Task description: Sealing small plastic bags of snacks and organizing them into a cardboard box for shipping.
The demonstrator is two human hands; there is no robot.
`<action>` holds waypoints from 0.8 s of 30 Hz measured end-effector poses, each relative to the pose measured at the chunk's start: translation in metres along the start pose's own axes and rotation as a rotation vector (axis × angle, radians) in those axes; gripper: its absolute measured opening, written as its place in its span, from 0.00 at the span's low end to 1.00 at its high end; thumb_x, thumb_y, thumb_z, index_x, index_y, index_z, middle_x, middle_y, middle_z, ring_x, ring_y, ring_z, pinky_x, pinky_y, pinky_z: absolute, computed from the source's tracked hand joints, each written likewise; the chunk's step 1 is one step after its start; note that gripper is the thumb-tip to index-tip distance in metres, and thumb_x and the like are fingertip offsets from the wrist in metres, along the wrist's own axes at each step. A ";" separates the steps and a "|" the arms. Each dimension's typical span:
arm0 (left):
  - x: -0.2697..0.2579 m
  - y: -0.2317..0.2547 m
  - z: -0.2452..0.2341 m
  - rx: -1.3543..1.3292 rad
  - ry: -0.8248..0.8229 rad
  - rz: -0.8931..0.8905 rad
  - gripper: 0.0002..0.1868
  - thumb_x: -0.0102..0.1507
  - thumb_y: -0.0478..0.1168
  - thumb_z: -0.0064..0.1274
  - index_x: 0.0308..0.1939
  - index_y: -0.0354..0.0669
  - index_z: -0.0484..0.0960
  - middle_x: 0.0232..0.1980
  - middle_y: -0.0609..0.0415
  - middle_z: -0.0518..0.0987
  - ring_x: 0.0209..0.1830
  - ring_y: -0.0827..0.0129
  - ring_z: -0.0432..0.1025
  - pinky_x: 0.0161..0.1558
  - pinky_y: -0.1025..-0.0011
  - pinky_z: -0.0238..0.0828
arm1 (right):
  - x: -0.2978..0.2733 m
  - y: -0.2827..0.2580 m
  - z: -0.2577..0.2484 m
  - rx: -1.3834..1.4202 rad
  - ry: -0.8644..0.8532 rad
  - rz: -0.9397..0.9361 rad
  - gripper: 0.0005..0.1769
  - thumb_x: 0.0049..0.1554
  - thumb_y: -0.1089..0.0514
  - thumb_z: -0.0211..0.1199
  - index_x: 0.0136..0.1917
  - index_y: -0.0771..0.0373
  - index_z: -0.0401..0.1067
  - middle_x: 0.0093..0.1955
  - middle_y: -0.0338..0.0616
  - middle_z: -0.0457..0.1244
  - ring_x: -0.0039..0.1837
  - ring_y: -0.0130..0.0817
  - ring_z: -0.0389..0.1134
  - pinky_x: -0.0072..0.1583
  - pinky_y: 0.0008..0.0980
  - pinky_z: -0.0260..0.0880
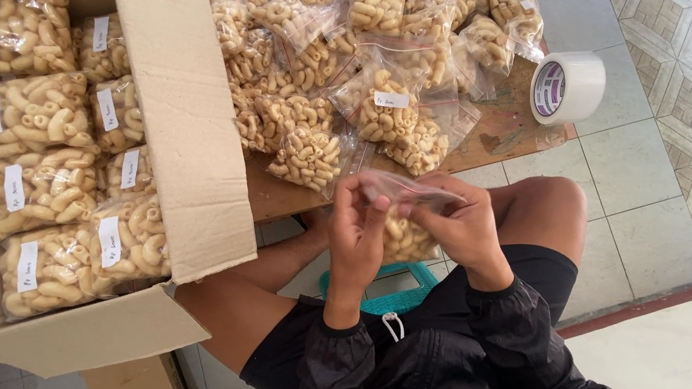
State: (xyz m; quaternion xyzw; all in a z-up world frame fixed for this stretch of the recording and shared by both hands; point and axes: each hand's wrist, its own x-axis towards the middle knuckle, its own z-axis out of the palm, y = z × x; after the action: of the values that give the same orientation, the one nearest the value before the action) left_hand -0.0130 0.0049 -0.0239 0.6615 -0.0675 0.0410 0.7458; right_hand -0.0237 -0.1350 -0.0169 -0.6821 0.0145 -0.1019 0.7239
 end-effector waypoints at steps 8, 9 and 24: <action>-0.012 -0.023 -0.011 -0.241 -0.216 -0.296 0.20 0.67 0.39 0.51 0.62 0.41 0.69 0.45 0.52 0.74 0.43 0.74 0.68 0.46 0.71 0.71 | 0.006 0.003 -0.004 0.040 0.023 -0.111 0.03 0.49 0.70 0.69 0.37 0.68 0.76 0.41 0.54 0.67 0.48 0.39 0.69 0.56 0.34 0.66; -0.011 -0.028 -0.011 -0.299 -0.179 -0.308 0.17 0.66 0.37 0.51 0.59 0.42 0.72 0.45 0.55 0.75 0.42 0.76 0.69 0.45 0.73 0.70 | 0.006 0.002 -0.005 0.049 0.002 -0.129 0.02 0.50 0.70 0.67 0.38 0.68 0.76 0.43 0.55 0.67 0.50 0.40 0.69 0.57 0.36 0.66; -0.004 0.005 -0.032 -0.327 -0.197 -0.191 0.08 0.66 0.41 0.52 0.45 0.42 0.74 0.58 0.47 0.74 0.58 0.68 0.64 0.61 0.67 0.56 | 0.007 -0.057 -0.016 -0.518 -0.550 -0.634 0.29 0.57 0.39 0.58 0.57 0.67 0.72 0.63 0.52 0.66 0.71 0.60 0.61 0.68 0.54 0.53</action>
State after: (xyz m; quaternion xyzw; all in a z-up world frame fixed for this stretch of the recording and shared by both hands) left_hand -0.0159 0.0375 -0.0237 0.5359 -0.0827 -0.1063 0.8335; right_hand -0.0269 -0.1543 0.0393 -0.8122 -0.3606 -0.1261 0.4409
